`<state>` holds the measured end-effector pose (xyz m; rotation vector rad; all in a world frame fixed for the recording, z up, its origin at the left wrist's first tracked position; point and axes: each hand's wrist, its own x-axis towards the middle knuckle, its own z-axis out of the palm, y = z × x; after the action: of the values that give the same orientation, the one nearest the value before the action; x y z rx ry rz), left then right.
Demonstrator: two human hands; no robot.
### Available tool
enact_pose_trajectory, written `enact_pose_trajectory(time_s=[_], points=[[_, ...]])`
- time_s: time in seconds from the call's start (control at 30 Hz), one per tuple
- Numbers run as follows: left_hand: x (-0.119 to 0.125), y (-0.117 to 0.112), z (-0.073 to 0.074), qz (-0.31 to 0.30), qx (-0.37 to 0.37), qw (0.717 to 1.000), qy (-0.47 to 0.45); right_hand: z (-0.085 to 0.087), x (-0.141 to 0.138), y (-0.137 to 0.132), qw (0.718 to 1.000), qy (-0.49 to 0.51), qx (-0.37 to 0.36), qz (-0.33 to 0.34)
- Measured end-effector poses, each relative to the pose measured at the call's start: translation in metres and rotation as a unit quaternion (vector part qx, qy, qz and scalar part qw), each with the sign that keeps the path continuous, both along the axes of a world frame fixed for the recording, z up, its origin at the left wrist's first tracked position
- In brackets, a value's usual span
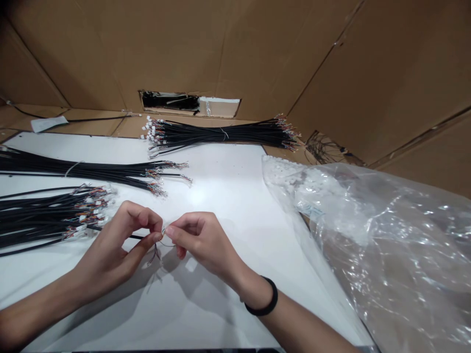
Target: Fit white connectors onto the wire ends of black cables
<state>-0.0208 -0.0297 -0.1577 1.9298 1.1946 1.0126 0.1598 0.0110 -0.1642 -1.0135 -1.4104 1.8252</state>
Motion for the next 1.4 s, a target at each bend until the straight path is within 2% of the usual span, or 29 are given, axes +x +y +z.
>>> enact_pose_trajectory(time_s=[0.2, 0.37, 0.57, 0.73, 1.07, 1.4], points=[[0.003, 0.000, -0.001, -0.003, -0.047, 0.999, -0.017, 0.000, -0.003, -0.004, 0.999, -0.039, 0.028, -0.018], [0.004, -0.003, -0.003, 0.003, -0.075, 0.997, -0.011, 0.002, -0.005, -0.008, 0.993, -0.081, 0.079, -0.040], [0.002, -0.001, 0.002, 0.005, -0.053, 0.996, -0.067, 0.000, 0.000, 0.000, 0.998, 0.031, -0.042, 0.022], [-0.003, 0.003, 0.007, -0.009, -0.095, 0.990, -0.102, -0.003, 0.001, 0.003, 0.992, 0.082, -0.091, 0.020], [-0.006, 0.002, 0.008, -0.023, -0.094, 0.994, -0.044, -0.005, 0.003, 0.005, 0.996, 0.053, -0.069, -0.001], [-0.005, 0.003, 0.006, -0.022, -0.089, 0.995, -0.041, 0.000, 0.002, 0.005, 0.999, 0.029, -0.045, 0.008]])
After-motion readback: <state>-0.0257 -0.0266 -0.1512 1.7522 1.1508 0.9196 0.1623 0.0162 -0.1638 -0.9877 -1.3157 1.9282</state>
